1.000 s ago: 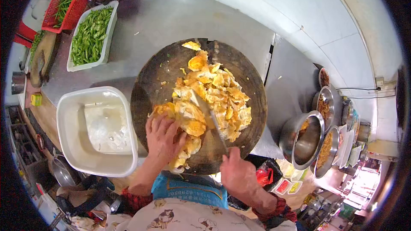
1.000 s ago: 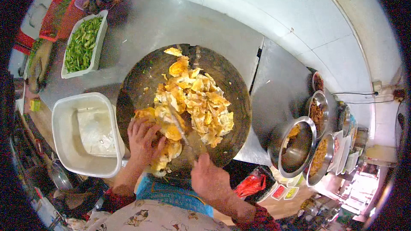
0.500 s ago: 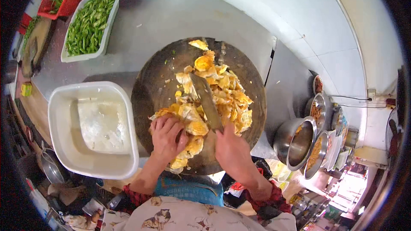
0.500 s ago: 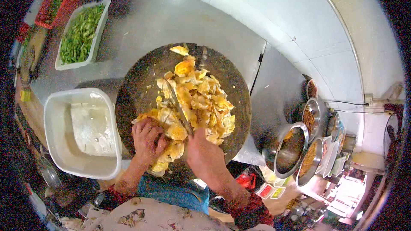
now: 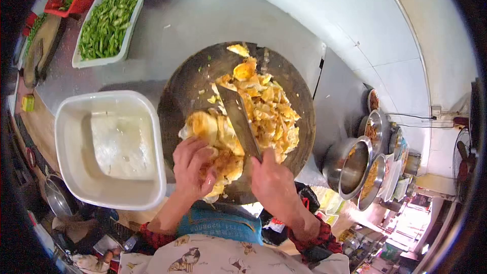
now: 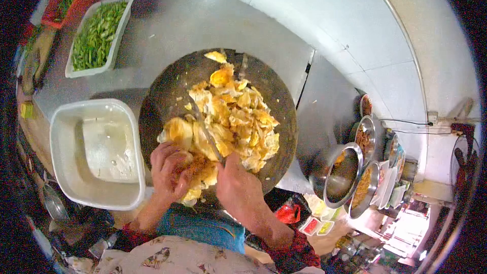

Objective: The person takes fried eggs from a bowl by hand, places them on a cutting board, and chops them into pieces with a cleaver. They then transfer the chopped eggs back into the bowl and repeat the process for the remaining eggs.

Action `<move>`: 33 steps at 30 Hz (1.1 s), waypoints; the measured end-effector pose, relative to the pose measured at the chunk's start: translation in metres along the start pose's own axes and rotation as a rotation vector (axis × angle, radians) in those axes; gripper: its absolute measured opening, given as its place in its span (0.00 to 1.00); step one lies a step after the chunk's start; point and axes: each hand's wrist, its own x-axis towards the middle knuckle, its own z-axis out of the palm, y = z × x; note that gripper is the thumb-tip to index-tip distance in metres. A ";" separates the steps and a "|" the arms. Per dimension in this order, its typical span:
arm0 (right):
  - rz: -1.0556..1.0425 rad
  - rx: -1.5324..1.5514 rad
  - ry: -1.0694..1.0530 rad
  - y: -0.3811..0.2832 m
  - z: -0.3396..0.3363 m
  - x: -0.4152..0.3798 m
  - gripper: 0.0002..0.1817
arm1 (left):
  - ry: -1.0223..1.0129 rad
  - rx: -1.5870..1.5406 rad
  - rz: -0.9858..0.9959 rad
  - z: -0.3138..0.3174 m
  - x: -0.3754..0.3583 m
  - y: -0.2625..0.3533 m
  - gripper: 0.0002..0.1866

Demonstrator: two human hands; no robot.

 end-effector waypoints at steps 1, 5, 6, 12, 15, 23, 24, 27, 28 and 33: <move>0.028 -0.001 0.014 -0.008 -0.005 -0.009 0.15 | 0.038 0.038 0.019 -0.007 -0.006 0.002 0.16; -0.087 -0.099 0.001 0.011 0.064 0.014 0.13 | -0.166 0.094 -0.053 -0.028 -0.047 0.006 0.17; -0.056 -0.107 0.003 0.011 0.066 0.017 0.12 | -0.241 0.140 -0.064 -0.030 -0.055 0.006 0.18; -0.003 -0.051 -0.009 -0.008 0.016 -0.001 0.13 | -0.180 0.190 -0.035 -0.011 -0.079 -0.011 0.17; -0.074 -0.080 0.094 -0.024 0.026 -0.011 0.14 | -0.126 0.109 -0.038 -0.011 -0.080 -0.015 0.17; -0.009 -0.001 -0.222 -0.012 0.031 0.003 0.16 | -0.229 0.171 -0.124 -0.033 -0.090 0.009 0.17; -0.024 0.002 -0.106 -0.014 0.017 -0.005 0.15 | -0.197 0.176 -0.137 -0.029 -0.090 0.007 0.16; -0.016 -0.048 0.068 -0.011 -0.019 -0.011 0.14 | -0.130 0.146 -0.133 -0.020 -0.082 0.007 0.15; 0.007 -0.088 0.112 -0.010 -0.025 -0.009 0.14 | -0.106 0.119 -0.126 -0.017 -0.079 0.008 0.15; -0.013 -0.175 -0.080 0.044 0.036 0.032 0.15 | -0.008 0.037 -0.157 0.006 -0.061 0.006 0.14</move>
